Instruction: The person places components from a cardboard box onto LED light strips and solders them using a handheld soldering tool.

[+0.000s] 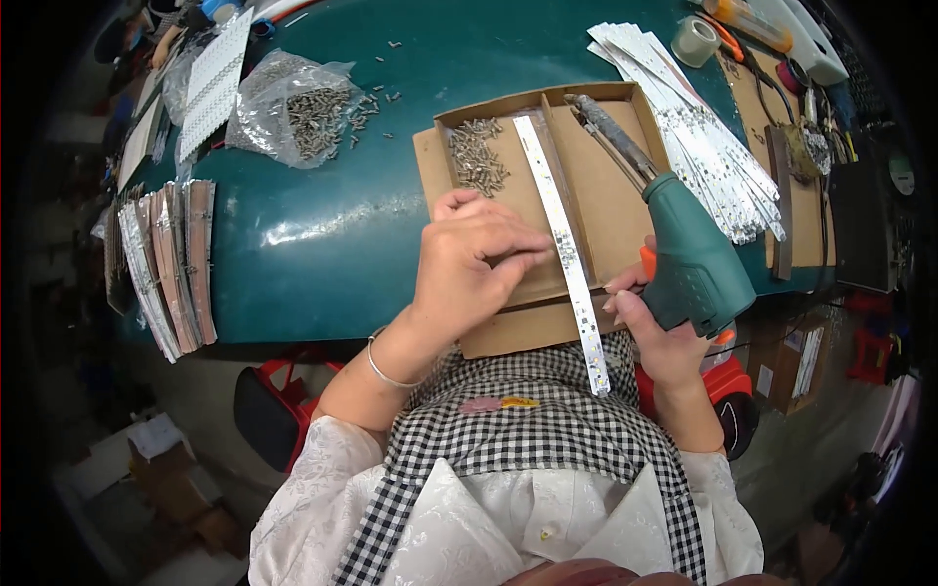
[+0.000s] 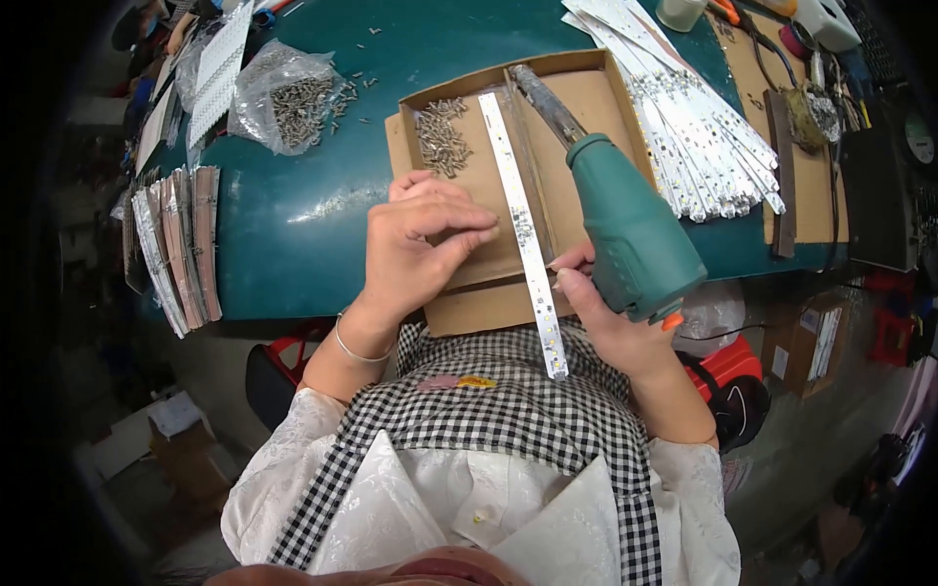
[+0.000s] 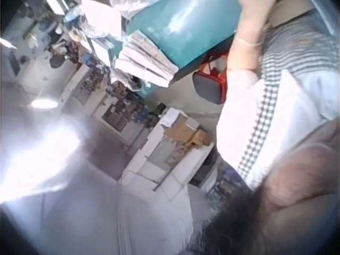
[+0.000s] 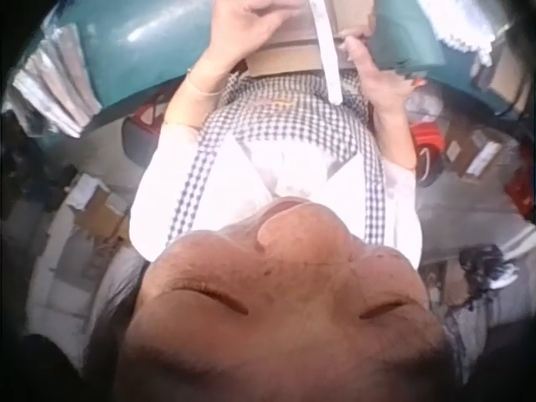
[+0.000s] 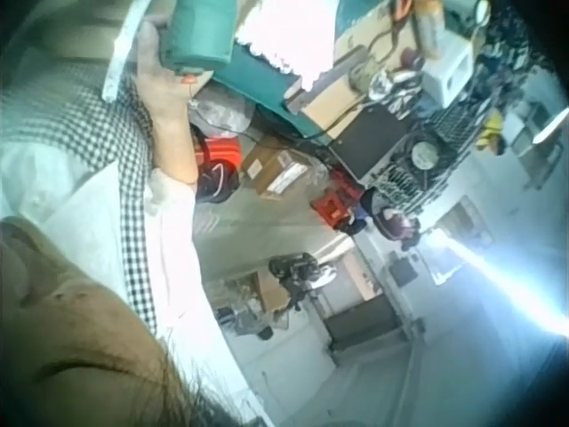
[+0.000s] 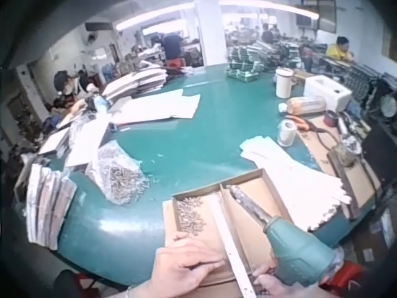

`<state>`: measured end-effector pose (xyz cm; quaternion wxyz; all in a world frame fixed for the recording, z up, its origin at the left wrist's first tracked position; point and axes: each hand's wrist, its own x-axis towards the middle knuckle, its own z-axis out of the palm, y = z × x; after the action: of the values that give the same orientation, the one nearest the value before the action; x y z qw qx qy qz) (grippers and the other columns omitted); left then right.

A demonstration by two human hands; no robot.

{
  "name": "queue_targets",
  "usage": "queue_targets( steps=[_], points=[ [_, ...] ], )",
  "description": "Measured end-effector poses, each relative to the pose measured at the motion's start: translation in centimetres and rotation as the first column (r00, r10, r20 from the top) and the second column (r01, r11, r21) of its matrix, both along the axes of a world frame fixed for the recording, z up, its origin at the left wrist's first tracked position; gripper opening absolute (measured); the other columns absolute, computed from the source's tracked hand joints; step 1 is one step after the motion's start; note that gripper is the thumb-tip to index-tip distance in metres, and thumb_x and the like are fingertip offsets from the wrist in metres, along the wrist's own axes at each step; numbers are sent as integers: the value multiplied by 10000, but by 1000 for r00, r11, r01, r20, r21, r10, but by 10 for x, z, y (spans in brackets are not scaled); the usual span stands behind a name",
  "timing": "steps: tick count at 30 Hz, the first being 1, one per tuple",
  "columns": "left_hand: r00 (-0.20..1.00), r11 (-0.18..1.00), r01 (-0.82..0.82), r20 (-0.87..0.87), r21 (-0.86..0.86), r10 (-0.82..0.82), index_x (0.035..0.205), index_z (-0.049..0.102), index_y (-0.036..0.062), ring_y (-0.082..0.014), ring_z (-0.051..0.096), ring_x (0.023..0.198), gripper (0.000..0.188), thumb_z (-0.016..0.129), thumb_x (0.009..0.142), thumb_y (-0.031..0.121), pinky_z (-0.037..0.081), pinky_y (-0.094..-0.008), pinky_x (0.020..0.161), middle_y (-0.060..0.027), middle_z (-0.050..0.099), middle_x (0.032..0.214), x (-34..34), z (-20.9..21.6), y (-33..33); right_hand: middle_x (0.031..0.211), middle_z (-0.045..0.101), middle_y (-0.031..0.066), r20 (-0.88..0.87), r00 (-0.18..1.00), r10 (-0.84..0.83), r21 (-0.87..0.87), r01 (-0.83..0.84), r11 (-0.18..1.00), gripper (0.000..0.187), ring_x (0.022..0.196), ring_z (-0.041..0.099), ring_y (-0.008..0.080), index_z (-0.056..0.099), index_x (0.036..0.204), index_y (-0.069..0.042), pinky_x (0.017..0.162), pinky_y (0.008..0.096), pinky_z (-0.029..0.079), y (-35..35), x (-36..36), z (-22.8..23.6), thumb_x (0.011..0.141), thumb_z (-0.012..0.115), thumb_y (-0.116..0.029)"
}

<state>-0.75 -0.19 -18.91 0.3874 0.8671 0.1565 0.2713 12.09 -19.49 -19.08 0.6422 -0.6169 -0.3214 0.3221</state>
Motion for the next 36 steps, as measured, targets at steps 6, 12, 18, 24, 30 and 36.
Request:
queue_targets(
  steps=[6,12,18,24,30,36],
  points=[
    [996,993,-10,-87,122,21,790,756,120,-127,650,775,155,786,688,8,372,-353,924,14,692,730,11,-9,-2,999,645,164,-7,1000,4,60,-3,998,577,813,641,167,385,1386,15,701,262,524,-1,-5,-12,871,644,25],
    [994,988,-40,-92,149,54,781,752,121,-132,650,770,150,799,679,21,373,-354,914,10,684,724,15,-15,-2,1040,646,172,-58,998,28,49,-25,998,567,870,649,172,389,1379,4,723,258,510,-1,-4,-16,873,646,15],
    [995,991,-45,-89,124,56,757,738,121,-136,631,743,133,772,687,14,341,-397,937,11,670,690,17,-17,-3,1039,647,156,-23,1000,13,97,-11,995,451,876,659,164,457,1290,25,694,246,532,-1,-2,-21,874,631,41],
    [994,990,-43,-93,137,56,755,738,118,-135,629,743,129,769,691,11,341,-396,938,9,670,686,17,-16,-4,1039,648,186,14,999,39,64,-40,997,562,906,662,198,390,1372,13,685,242,501,-2,0,-18,868,639,18],
    [994,989,-43,-92,140,57,758,739,118,-141,629,748,136,769,686,6,345,-402,937,7,666,683,16,-17,-3,1037,647,193,56,997,53,81,-58,995,568,907,662,199,383,1378,18,681,239,499,-3,2,-21,866,628,28],
    [996,984,-50,-67,172,62,761,739,119,-152,626,757,146,772,677,5,355,-408,931,4,656,678,17,-20,-4,1039,646,195,64,996,69,72,-73,995,566,907,662,198,382,1377,15,684,242,500,-4,3,-23,862,616,42]
  ],
)
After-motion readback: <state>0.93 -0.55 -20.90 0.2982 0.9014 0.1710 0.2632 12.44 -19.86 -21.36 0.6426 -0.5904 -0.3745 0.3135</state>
